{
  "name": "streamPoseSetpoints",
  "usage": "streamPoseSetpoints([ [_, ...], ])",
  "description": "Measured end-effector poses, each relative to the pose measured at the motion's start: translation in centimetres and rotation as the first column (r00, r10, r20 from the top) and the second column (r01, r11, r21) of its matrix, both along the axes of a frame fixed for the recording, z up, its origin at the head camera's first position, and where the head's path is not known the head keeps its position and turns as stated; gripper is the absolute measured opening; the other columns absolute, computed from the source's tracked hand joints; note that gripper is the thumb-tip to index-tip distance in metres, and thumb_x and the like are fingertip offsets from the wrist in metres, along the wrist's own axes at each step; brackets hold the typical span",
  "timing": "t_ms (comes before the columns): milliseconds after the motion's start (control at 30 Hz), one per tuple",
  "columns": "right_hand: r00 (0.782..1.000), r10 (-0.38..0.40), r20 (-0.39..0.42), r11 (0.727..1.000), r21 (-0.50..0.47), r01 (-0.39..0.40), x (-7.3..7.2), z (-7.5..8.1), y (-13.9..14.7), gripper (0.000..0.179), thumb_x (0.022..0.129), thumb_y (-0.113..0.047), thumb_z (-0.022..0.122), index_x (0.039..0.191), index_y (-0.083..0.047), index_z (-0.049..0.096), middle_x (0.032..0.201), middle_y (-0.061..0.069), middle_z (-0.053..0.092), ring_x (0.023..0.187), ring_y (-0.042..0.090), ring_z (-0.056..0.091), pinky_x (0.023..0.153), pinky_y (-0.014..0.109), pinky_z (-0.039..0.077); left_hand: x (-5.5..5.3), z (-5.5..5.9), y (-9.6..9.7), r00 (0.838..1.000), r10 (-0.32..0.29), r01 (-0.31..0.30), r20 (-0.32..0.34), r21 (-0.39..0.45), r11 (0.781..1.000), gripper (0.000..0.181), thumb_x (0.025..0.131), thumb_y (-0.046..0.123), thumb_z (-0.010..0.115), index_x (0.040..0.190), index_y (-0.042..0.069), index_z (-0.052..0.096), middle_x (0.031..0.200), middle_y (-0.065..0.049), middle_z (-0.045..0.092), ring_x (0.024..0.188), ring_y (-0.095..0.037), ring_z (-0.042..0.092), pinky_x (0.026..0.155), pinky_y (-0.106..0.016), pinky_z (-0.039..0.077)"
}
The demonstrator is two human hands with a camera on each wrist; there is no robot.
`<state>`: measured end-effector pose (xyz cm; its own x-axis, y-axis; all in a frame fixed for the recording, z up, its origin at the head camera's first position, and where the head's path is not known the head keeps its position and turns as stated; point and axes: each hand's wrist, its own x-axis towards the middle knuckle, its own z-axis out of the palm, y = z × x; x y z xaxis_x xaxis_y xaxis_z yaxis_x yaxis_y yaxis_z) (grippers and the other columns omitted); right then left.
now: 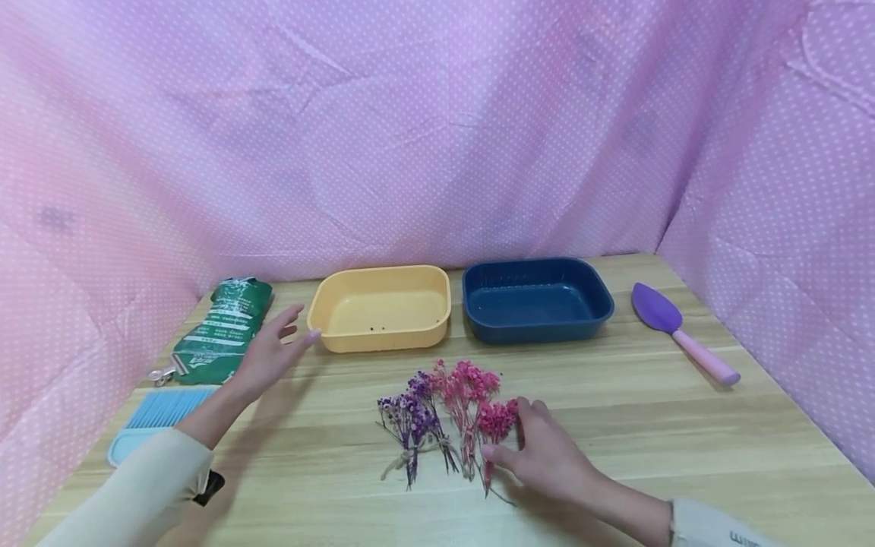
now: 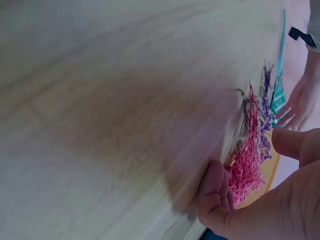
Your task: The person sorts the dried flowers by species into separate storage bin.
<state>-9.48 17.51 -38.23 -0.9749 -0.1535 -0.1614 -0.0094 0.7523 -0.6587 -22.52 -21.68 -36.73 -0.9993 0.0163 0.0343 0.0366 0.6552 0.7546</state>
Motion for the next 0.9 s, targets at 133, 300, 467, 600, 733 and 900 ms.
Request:
streamPoseSetpoints([
  [133, 1.000, 0.015, 0.006, 0.995, 0.101, -0.016, 0.0, -0.2, -0.5, 0.081, 0.074, -0.050, 0.078, 0.129, 0.003, 0.050, 0.094, 0.008, 0.052, 0.079, 0.019, 0.049, 0.065, 0.033, 0.048, -0.5, -0.2, 0.4, 1.000, -0.004, 0.004, 0.006, 0.021, 1.000, 0.076, 0.093, 0.039, 0.062, 0.152, 0.008, 0.026, 0.154, -0.018, 0.029, 0.134, -0.041, 0.035, 0.103, -0.051, 0.042],
  [300, 0.997, 0.065, -0.052, 0.980, 0.190, -0.054, 0.1, -0.5, -0.7, 0.088, 0.078, -0.036, 0.079, 0.141, 0.010, 0.037, 0.114, 0.017, 0.056, 0.093, 0.020, 0.057, 0.081, 0.042, 0.053, -1.0, -0.5, 0.8, 1.000, -0.001, 0.001, 0.019, 0.015, 1.000, 0.071, 0.094, 0.036, 0.062, 0.151, 0.011, 0.029, 0.154, -0.016, 0.031, 0.133, -0.038, 0.039, 0.100, -0.048, 0.045],
  [467, 0.990, 0.102, -0.092, 0.984, 0.153, -0.087, -0.1, -0.3, -0.3, 0.075, 0.077, 0.000, 0.069, 0.142, 0.013, 0.033, 0.114, 0.021, 0.057, 0.092, 0.021, 0.059, 0.077, 0.036, 0.055, -1.2, -0.6, 0.9, 0.999, -0.002, 0.000, 0.052, 0.038, 0.999, 0.071, 0.094, 0.036, 0.062, 0.151, 0.009, 0.029, 0.151, -0.016, 0.035, 0.132, -0.035, 0.041, 0.100, -0.044, 0.046],
  [600, 0.977, 0.142, -0.159, 0.987, 0.101, -0.127, -0.6, -0.3, 0.4, 0.068, 0.073, 0.013, 0.064, 0.136, 0.016, 0.040, 0.093, 0.012, 0.062, 0.079, 0.017, 0.058, 0.067, 0.029, 0.055, -1.2, -0.4, 1.0, 0.996, -0.002, -0.003, 0.088, 0.055, 0.998, 0.072, 0.094, 0.037, 0.061, 0.151, 0.006, 0.028, 0.149, -0.019, 0.036, 0.131, -0.035, 0.042, 0.102, -0.043, 0.044],
  [733, 0.989, 0.100, -0.108, 0.995, -0.002, -0.101, -1.2, 0.3, 1.2, 0.059, 0.076, 0.014, 0.066, 0.132, 0.015, 0.048, 0.075, 0.002, 0.056, 0.066, 0.014, 0.049, 0.052, 0.023, 0.043, -1.4, -0.4, 1.1, 0.994, 0.005, -0.011, 0.109, 0.054, 0.999, 0.072, 0.094, 0.037, 0.061, 0.151, 0.007, 0.028, 0.150, -0.019, 0.036, 0.130, -0.035, 0.043, 0.102, -0.043, 0.044],
  [900, 0.999, -0.019, 0.028, 0.985, -0.171, 0.024, -1.6, 1.3, 2.2, 0.058, 0.079, 0.010, 0.069, 0.133, 0.011, 0.049, 0.080, 0.005, 0.060, 0.070, 0.017, 0.053, 0.048, 0.025, 0.045, -1.5, -0.5, 1.2, 0.993, 0.011, -0.018, 0.117, 0.062, 0.998, 0.072, 0.094, 0.036, 0.061, 0.151, 0.007, 0.027, 0.149, -0.019, 0.036, 0.129, -0.034, 0.043, 0.102, -0.042, 0.044],
])
